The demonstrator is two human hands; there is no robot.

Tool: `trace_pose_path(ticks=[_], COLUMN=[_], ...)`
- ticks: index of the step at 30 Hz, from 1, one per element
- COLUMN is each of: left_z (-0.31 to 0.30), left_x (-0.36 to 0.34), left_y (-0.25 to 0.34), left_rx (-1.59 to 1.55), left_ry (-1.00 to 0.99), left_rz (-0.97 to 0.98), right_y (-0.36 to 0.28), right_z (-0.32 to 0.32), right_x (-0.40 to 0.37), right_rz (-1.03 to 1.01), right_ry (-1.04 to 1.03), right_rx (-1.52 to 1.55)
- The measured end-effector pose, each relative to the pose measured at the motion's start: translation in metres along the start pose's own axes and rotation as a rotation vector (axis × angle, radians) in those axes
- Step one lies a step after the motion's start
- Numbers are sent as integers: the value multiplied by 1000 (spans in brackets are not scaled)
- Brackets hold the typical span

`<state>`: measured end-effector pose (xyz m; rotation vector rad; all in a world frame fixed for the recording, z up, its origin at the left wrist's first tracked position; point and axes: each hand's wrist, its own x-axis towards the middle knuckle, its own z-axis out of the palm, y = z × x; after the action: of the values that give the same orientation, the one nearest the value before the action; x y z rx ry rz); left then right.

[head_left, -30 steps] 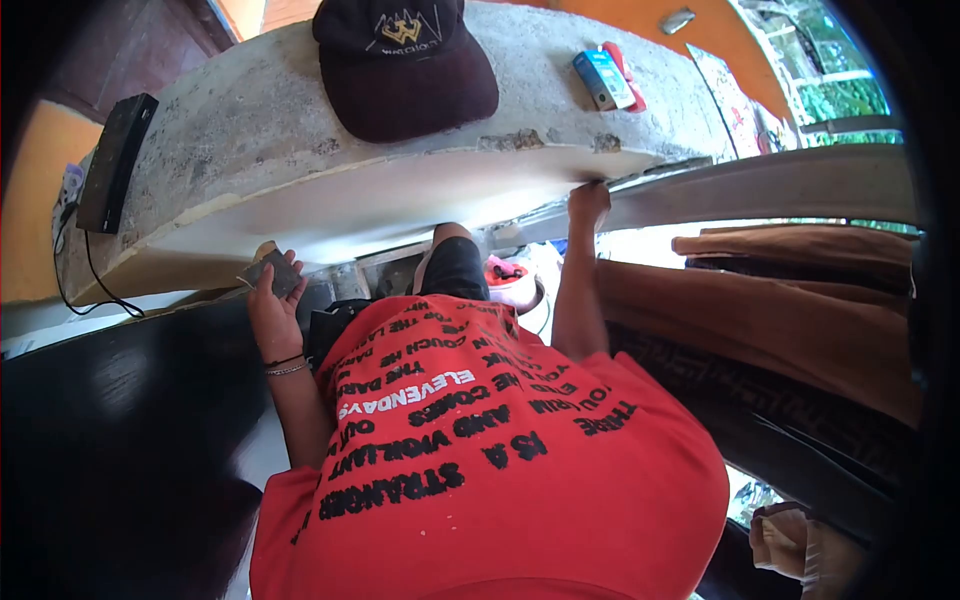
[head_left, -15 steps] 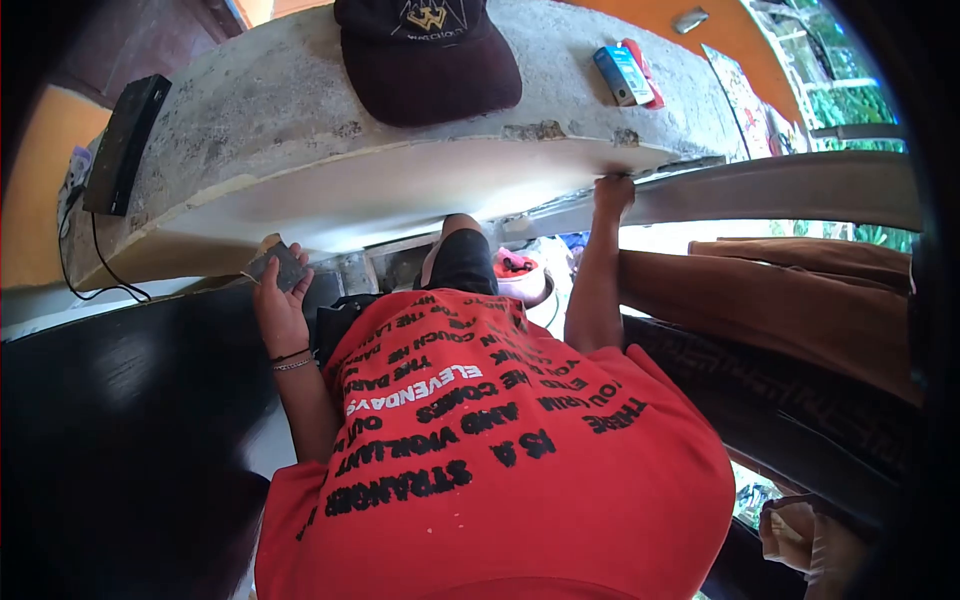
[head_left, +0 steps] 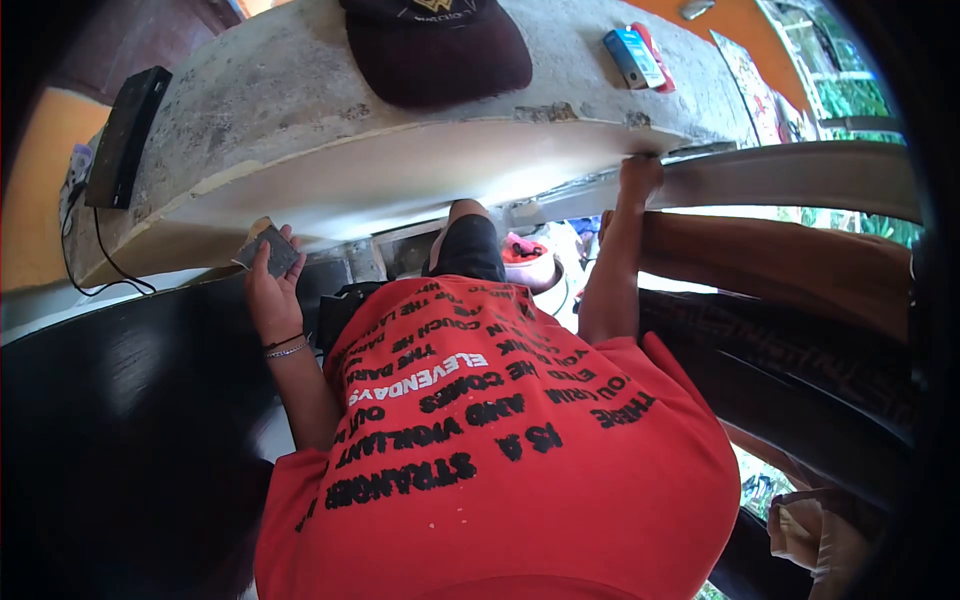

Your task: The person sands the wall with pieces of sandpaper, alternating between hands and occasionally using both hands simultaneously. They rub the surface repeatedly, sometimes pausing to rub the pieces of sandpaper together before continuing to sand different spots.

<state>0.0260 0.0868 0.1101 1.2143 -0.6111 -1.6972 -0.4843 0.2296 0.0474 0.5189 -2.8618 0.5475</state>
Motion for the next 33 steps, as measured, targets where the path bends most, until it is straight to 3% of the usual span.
trace_pose_path(ticks=[3, 9, 11, 15, 20, 25, 28, 33], left_z=[-1, 7, 0, -5, -12, -16, -17, -15], left_x=[5, -2, 0, -6, -5, -8, -5, -5], left_y=[-3, -1, -4, -6, -8, -12, -16, -20], left_rx=[11, 0, -11, -22, -36, -43, -65, -51], left_ry=[-60, -32, -39, -8, -24, -21, -13, -56], left_rz=[-41, -3, -40, -44, -44, -40, -53, -95], right_y=[-62, -37, -71, -47, -77, -88, -110, -126], right_z=[-67, -48, -77, -78, -108, -108, -105, -101], right_x=[-42, -8, -38, -12, -37, -43, -70, -99], right_rz=[39, 60, 16, 108, 55, 70, 10, -192], right_ry=[72, 50, 246, -19, 45, 12, 85, -6], right_rx=[260, 213, 293, 164, 369, 250, 299, 424])
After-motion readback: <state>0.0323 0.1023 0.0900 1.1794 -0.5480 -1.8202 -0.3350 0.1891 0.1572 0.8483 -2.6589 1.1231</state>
